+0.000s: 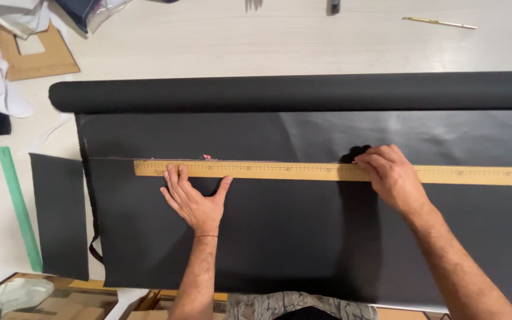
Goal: Measuring and marking a large sheet of black material on a workbench using a ruler and template
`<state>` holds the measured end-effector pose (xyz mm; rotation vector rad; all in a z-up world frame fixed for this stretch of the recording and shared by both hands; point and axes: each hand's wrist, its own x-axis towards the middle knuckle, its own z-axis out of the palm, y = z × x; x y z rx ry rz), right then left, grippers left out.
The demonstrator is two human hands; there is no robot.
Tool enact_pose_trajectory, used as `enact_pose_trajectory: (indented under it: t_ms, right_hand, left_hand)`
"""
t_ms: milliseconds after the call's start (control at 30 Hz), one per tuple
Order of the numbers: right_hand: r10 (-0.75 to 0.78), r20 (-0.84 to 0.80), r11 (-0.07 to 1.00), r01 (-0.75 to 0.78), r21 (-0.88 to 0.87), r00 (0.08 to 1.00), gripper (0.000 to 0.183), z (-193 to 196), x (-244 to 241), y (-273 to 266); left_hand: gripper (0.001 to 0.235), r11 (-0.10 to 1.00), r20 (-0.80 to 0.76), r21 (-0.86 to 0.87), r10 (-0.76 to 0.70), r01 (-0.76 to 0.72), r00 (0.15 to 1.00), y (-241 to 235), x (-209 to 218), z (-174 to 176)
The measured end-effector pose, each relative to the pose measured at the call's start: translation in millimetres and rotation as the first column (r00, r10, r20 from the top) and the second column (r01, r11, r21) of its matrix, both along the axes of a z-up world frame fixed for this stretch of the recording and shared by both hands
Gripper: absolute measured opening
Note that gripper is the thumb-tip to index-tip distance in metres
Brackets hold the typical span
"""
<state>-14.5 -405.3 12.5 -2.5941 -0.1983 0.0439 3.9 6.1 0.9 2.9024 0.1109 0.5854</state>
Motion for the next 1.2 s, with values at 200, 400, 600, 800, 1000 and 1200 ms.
enact_pose_trajectory:
  t_ms: [200, 400, 600, 800, 1000, 1200]
  right_hand:
    - [-0.003, -0.073, 1.0, 0.003, -0.005, 0.997, 0.005, -10.6, 6.0, -0.9]
    - [0.098, -0.049, 0.995, -0.098, -0.002, 0.994, 0.006, -31.7, 10.9, 42.0]
    - [0.125, 0.084, 0.989, -0.131, 0.068, 0.989, 0.018, -55.5, 30.3, 153.9]
    - [0.147, 0.295, 0.937, -0.228, 0.265, 0.944, 0.017, -33.7, 49.8, 272.2]
    - [-0.037, 0.274, 0.931, -0.066, 0.359, 0.961, 0.015, 10.9, -0.4, 232.5]
    - [-0.271, 0.252, 0.962, 0.25, 0.113, 0.929, 0.007, -2.6, -86.7, 66.7]
  left_hand:
    - [0.106, 1.0, 0.009, 0.019, 0.025, -0.025, 1.0, 1.8, 1.6, 2.2]
    - [0.107, 0.999, -0.013, -0.002, 0.035, -0.035, 0.999, 3.3, 1.5, 2.8]
    - [0.107, 0.999, 0.005, -0.003, 0.041, -0.041, 0.999, 4.2, 2.0, 2.1]
    - [0.108, 0.998, -0.027, 0.036, 0.058, -0.057, 0.998, 3.9, -7.0, -1.7]
    - [0.104, 0.999, 0.019, -0.033, 0.015, -0.014, 1.0, 11.3, -7.6, -3.8]
    - [0.093, 0.985, 0.122, -0.014, -0.171, 0.174, 0.978, 14.8, -15.4, 3.4]
